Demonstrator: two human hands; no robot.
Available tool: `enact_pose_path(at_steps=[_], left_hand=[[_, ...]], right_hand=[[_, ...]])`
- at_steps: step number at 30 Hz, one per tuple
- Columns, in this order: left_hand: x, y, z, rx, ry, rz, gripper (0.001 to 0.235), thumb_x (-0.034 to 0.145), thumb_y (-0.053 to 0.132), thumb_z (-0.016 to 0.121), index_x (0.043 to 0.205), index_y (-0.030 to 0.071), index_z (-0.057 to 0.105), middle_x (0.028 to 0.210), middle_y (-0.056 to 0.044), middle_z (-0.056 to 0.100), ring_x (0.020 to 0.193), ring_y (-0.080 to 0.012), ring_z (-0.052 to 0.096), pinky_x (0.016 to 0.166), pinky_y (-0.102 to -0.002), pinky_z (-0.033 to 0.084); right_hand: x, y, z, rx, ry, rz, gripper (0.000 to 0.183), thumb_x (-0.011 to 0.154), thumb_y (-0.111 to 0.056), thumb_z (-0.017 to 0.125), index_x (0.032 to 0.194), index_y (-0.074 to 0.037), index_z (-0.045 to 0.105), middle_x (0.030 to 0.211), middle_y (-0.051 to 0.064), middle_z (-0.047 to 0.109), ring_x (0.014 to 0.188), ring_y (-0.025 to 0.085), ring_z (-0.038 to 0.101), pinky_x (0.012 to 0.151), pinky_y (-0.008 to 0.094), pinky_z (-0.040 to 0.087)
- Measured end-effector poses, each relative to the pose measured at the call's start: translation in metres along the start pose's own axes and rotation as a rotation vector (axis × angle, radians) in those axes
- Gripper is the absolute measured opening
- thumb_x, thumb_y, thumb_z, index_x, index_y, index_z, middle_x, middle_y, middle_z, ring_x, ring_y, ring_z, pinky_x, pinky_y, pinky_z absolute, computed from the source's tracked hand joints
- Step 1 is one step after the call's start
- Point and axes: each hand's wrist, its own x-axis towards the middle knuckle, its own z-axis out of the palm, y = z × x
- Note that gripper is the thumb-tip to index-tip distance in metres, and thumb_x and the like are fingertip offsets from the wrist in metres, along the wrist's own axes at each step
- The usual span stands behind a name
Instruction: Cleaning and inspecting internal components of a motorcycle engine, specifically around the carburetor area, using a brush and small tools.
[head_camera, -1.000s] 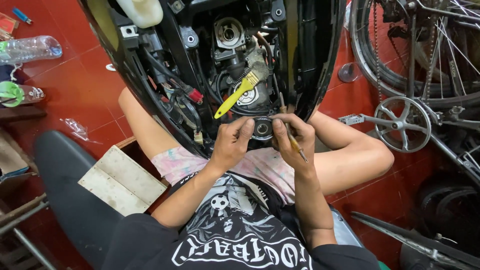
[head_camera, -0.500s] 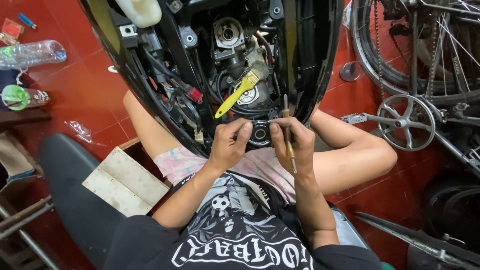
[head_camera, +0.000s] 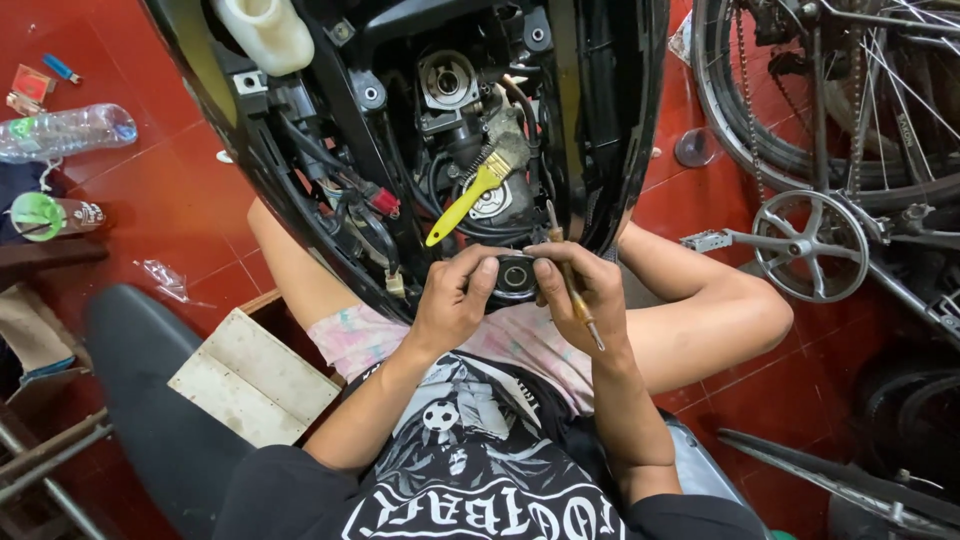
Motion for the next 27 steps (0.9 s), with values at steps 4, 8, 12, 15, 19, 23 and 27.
enact_pose_path(at_steps=[4, 8, 12, 15, 19, 23, 27], left_hand=[[-0.004, -0.007, 0.003, -0.018, -0.016, -0.016, 0.036, 0.107, 0.027, 0.046, 0.110, 0.006, 0.075, 0.057, -0.013, 0.062, 0.053, -0.0185, 0.060, 0.058, -0.033, 0.052], [-0.009, -0.012, 0.004, -0.019, -0.023, -0.025, 0.036, 0.107, 0.030, 0.046, 0.120, 0.008, 0.072, 0.056, -0.011, 0.059, 0.060, -0.0136, 0.060, 0.062, -0.031, 0.052], [-0.017, -0.032, 0.005, -0.267, -0.076, -0.225, 0.063, 0.106, 0.052, 0.039, 0.149, 0.006, 0.050, 0.094, -0.008, 0.072, 0.097, -0.0143, 0.064, 0.096, -0.039, 0.053], [-0.024, -0.040, 0.008, -0.237, -0.090, -0.287, 0.046, 0.107, 0.026, 0.047, 0.147, 0.007, 0.055, 0.121, -0.021, 0.072, 0.108, -0.0273, 0.068, 0.099, -0.049, 0.052], [-0.022, -0.030, 0.010, -0.177, -0.092, -0.287, 0.033, 0.104, 0.024, 0.055, 0.128, 0.008, 0.070, 0.089, -0.015, 0.079, 0.093, -0.0190, 0.072, 0.085, -0.038, 0.059], [-0.018, -0.027, 0.020, -0.363, -0.077, -0.351, 0.027, 0.104, 0.026, 0.058, 0.120, 0.009, 0.074, 0.090, -0.010, 0.079, 0.091, -0.0120, 0.068, 0.085, -0.035, 0.059], [-0.013, -0.053, 0.032, -0.902, -0.031, -0.715, 0.025, 0.103, 0.031, 0.060, 0.109, 0.010, 0.072, 0.089, -0.003, 0.074, 0.081, -0.0130, 0.071, 0.081, -0.033, 0.060]], right_hand=[[-0.001, 0.006, -0.002, 0.019, 0.000, 0.007, 0.015, 0.100, -0.003, 0.062, 0.105, 0.000, 0.076, 0.053, 0.008, 0.064, 0.046, 0.015, 0.063, 0.048, 0.027, 0.052], [0.001, 0.009, -0.005, 0.064, -0.022, -0.023, 0.015, 0.100, -0.003, 0.062, 0.104, 0.001, 0.076, 0.058, 0.010, 0.065, 0.049, 0.019, 0.066, 0.048, 0.030, 0.054], [0.005, 0.007, -0.010, 0.013, -0.088, -0.238, 0.013, 0.096, -0.001, 0.063, 0.096, -0.001, 0.076, 0.074, 0.014, 0.067, 0.051, 0.024, 0.063, 0.047, 0.033, 0.052], [-0.006, 0.021, -0.009, 0.017, -0.089, -0.327, 0.016, 0.096, -0.001, 0.066, 0.085, -0.004, 0.077, 0.074, 0.012, 0.067, 0.049, 0.023, 0.057, 0.047, 0.034, 0.051], [-0.011, 0.024, -0.012, 0.018, -0.096, -0.382, 0.023, 0.098, -0.003, 0.064, 0.080, -0.005, 0.077, 0.075, 0.012, 0.066, 0.051, 0.020, 0.055, 0.049, 0.030, 0.052], [-0.009, 0.029, -0.016, 0.105, -0.112, -0.339, 0.019, 0.099, -0.003, 0.061, 0.086, -0.001, 0.075, 0.072, 0.012, 0.064, 0.052, 0.021, 0.054, 0.050, 0.032, 0.051], [0.000, 0.015, -0.007, 0.197, -0.081, -0.173, 0.015, 0.100, 0.003, 0.055, 0.100, 0.007, 0.070, 0.061, 0.008, 0.053, 0.049, 0.014, 0.046, 0.049, 0.031, 0.046]])
